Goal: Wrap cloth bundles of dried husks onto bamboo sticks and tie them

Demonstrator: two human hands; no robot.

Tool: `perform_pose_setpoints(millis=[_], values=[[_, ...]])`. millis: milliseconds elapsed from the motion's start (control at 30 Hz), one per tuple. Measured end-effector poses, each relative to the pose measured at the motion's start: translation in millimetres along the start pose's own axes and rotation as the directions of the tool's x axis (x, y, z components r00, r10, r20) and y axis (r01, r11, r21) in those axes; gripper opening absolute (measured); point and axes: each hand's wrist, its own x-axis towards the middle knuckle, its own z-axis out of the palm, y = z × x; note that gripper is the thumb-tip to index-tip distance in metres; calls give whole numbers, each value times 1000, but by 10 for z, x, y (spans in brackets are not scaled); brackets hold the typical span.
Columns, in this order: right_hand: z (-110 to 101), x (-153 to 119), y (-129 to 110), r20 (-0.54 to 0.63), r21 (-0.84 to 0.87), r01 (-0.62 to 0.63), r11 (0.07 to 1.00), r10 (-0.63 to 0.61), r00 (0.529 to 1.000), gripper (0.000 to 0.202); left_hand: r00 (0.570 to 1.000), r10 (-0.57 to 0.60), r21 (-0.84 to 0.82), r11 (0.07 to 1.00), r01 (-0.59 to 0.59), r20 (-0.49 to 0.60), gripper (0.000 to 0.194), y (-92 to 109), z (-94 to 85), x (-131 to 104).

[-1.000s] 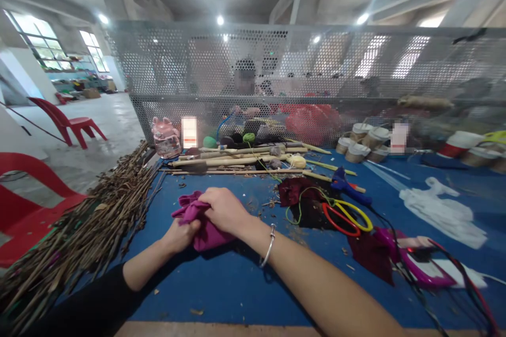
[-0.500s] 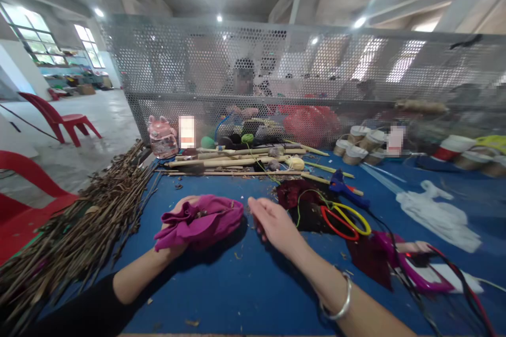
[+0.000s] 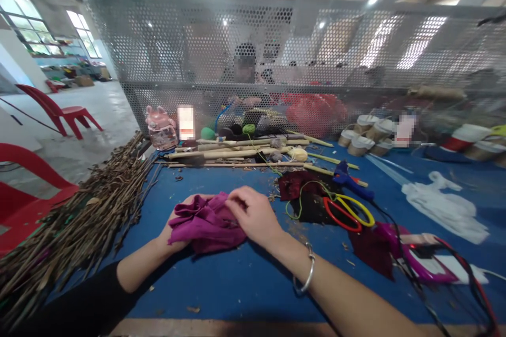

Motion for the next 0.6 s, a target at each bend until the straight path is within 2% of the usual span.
perform_pose_setpoints(millis=[33,100,167,267,367,467,600], values=[[2,-20,-63,150,-34,82,996,-76,986,14,1000,20,20,1000,-21,19,40,-5,-5,-2],[51,-21,-177,389,-80,167,983,-124,913,24,997,60,56,997,-62,49,38,-27,-7,-3],[153,37,-262,487,-155,207,966,-107,867,24,994,95,90,991,-99,47,32,-55,-2,2],[326,185,-339,491,-316,236,919,-54,869,17,990,139,203,969,-139,17,20,-88,4,24],[377,305,-395,492,-403,196,894,31,870,14,991,133,285,951,-122,-21,19,-107,-2,49],[253,331,-449,516,-312,137,940,47,855,14,992,98,312,948,-69,-78,21,-130,-7,61],[61,284,-502,451,-172,48,984,36,892,12,994,56,305,952,-25,-95,24,-164,-11,64]])
